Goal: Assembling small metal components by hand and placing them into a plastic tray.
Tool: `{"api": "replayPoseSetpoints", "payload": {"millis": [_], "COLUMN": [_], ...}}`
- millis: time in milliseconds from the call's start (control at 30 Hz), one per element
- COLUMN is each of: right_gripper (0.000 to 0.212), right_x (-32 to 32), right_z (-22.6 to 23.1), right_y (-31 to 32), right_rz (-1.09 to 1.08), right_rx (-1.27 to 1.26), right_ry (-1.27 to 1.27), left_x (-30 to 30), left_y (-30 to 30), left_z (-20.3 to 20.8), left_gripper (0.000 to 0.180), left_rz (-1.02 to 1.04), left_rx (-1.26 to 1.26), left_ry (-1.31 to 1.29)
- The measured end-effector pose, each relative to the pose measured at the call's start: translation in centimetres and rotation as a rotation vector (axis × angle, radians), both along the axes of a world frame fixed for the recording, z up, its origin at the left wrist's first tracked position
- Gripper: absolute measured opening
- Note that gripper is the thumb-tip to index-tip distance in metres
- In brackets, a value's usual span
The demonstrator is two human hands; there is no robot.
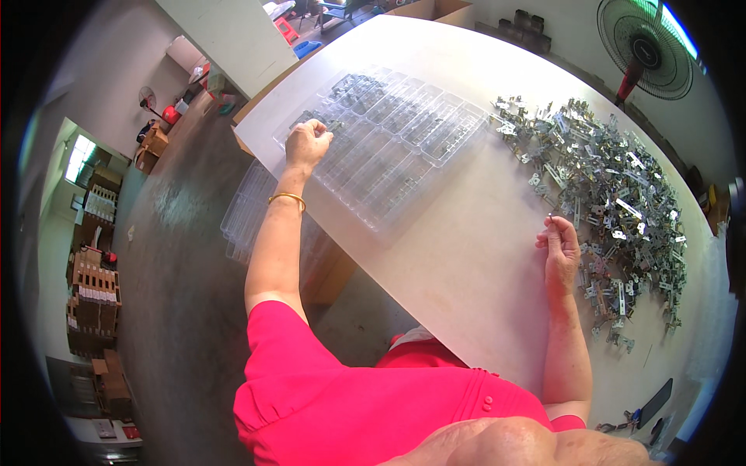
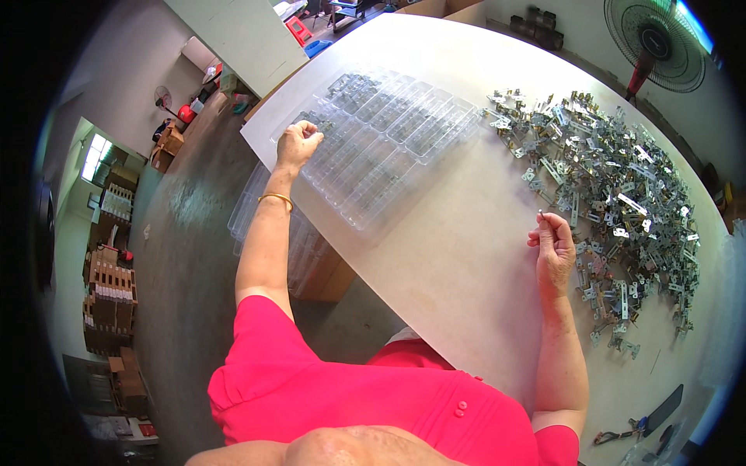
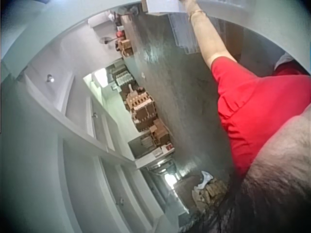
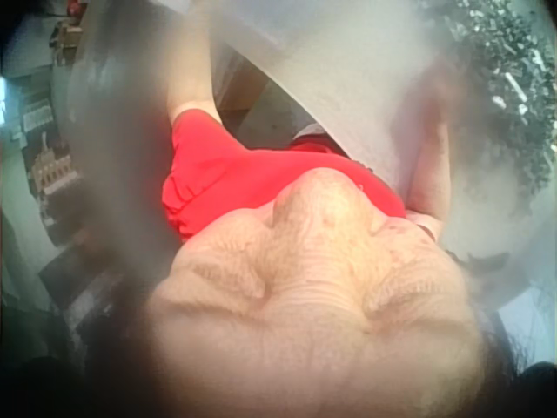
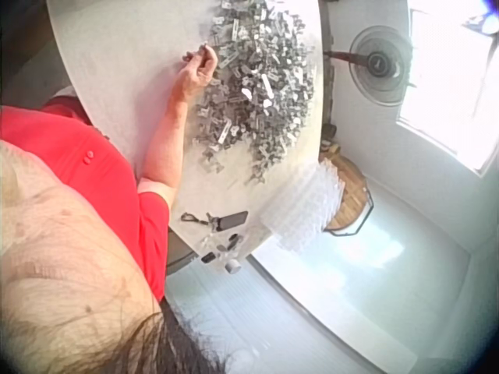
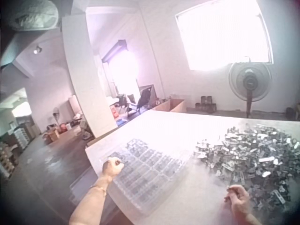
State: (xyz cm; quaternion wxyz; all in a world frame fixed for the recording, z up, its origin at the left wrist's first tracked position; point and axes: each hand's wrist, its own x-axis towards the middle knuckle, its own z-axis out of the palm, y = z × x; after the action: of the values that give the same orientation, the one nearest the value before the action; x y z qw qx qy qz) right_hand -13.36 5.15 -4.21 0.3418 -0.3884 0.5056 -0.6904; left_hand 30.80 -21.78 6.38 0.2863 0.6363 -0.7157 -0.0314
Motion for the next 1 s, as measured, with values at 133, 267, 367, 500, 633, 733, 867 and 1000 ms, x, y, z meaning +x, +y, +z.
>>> {"api": "replayPoseSetpoints", "payload": {"millis": [133, 267, 367, 500, 633, 733, 867, 1000], "right_gripper": [0.015, 0.013, 0.013, 0.012, 0.012, 0.01, 0.008, 0.009], "right_x": [0.1, 0.3, 0.4, 0.6, 1.4, 1.1, 1.2, 2.0], "right_z": [-0.2, 0.2, 0.2, 0.8, 1.1, 0.6, 0.3, 1.3], "right_y": [-0.2, 0.4, 0.7, 0.7, 0.2, 0.3, 0.0, 0.6], "right_rz": [0.005, -0.007, -0.001, -0.053, -0.026, -0.021, -0.046, -0.076], "right_rx": [0.023, 0.012, 0.027, 0.086, 0.071, 0.075, 0.036, 0.035], "right_ry": [-0.009, -0.03, -0.025, -0.024, 0.023, 0.104, 0.345, 0.526], "left_x": [-0.3, -0.1, -0.1, 0.1, 0.0, -5.5, -12.9, -19.2], "left_y": [-0.5, -0.1, 0.0, -1.0, 0.0, 3.7, 9.5, 13.9], "left_z": [-0.6, -0.6, -0.9, -1.5, -0.3, 2.7, 4.7, 3.9], "left_gripper": [0.022, 0.022, 0.023, 0.025, 0.021, 0.013, 0.01, 0.009], "left_rz": [0.016, 0.005, 0.01, -0.086, -0.103, -0.211, -0.381, -0.609], "left_rx": [0.04, 0.051, 0.043, -0.019, -0.18, -0.216, -0.242, -0.252], "left_ry": [-0.014, -0.087, -0.127, -0.096, -0.221, -0.166, -0.033, 0.063]}}
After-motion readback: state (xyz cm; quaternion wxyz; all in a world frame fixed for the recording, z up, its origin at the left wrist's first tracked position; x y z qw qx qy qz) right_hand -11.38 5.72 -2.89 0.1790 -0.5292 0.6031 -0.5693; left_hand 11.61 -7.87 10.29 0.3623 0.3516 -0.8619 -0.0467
